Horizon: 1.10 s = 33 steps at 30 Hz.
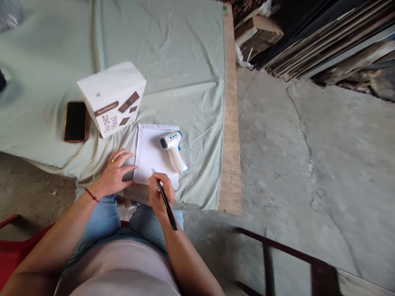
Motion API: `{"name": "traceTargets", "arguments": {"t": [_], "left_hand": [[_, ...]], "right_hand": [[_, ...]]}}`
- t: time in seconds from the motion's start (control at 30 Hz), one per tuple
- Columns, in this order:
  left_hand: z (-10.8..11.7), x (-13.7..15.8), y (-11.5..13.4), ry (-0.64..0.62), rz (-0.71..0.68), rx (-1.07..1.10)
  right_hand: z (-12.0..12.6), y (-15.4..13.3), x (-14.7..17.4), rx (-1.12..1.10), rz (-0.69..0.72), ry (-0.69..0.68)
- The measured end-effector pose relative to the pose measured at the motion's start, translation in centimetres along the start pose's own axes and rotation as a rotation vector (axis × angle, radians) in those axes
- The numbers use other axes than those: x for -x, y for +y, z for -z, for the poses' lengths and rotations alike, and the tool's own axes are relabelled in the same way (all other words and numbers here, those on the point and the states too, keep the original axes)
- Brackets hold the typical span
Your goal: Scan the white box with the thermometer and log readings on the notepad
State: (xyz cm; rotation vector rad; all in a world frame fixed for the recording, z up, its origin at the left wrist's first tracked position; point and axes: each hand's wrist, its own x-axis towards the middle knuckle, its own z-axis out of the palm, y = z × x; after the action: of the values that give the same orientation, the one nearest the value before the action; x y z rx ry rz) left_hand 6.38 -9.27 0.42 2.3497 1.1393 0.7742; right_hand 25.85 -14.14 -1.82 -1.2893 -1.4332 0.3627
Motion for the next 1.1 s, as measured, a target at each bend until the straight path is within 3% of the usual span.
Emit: {"name": "traceTargets", "arguments": {"t": [0.03,0.1,0.17,0.23,0.37,0.47,0.57,0.63,0.73,0.9,1.1], "left_hand": [[0.2,0.2,0.0,0.057,-0.013,0.035],[0.8,0.6,-0.7,0.321,0.07,0.039],[1.6,0.4,-2.3,0.624,0.195,-0.034],[2.7,-0.4,-4.6,0.788,0.283,-0.021],[4.5,-3.3,-8.6,0.678,0.404,0.141],[4.7,-4.6,-9.5,0.633,0.411,0.261],[4.2,-4.5,-9.1,0.722,0.404,0.416],[4.1,-4.1,-8.8,0.776,0.398,0.487],[4.4,-3.7,-8.5,0.728,0.379,0.448],[5.2,-4.0,-8.2,0.684,0.396,0.366],[5.1,-4.2,-8.2,0.663,0.365,0.418]], "right_hand": [[0.4,0.4,-0.8,0.018,0.024,0.014],[1.0,1.7,-2.6,0.09,0.046,0.087],[1.5,3.4,-4.5,0.182,-0.003,0.114],[1.5,5.1,-5.9,0.223,-0.106,0.096],[0.6,6.8,-6.7,0.13,-0.181,0.053],[-0.5,5.9,-6.9,-0.028,-0.24,0.126],[-2.0,3.0,-7.8,-0.296,-0.356,0.196],[-3.3,0.3,-8.7,-0.55,-0.44,0.117],[-5.5,-3.3,-10.3,-0.789,-0.475,0.03],[-8.3,-5.9,-12.1,-0.834,-0.461,0.01],[-8.8,-6.1,-12.2,-0.799,-0.444,0.023]]}}
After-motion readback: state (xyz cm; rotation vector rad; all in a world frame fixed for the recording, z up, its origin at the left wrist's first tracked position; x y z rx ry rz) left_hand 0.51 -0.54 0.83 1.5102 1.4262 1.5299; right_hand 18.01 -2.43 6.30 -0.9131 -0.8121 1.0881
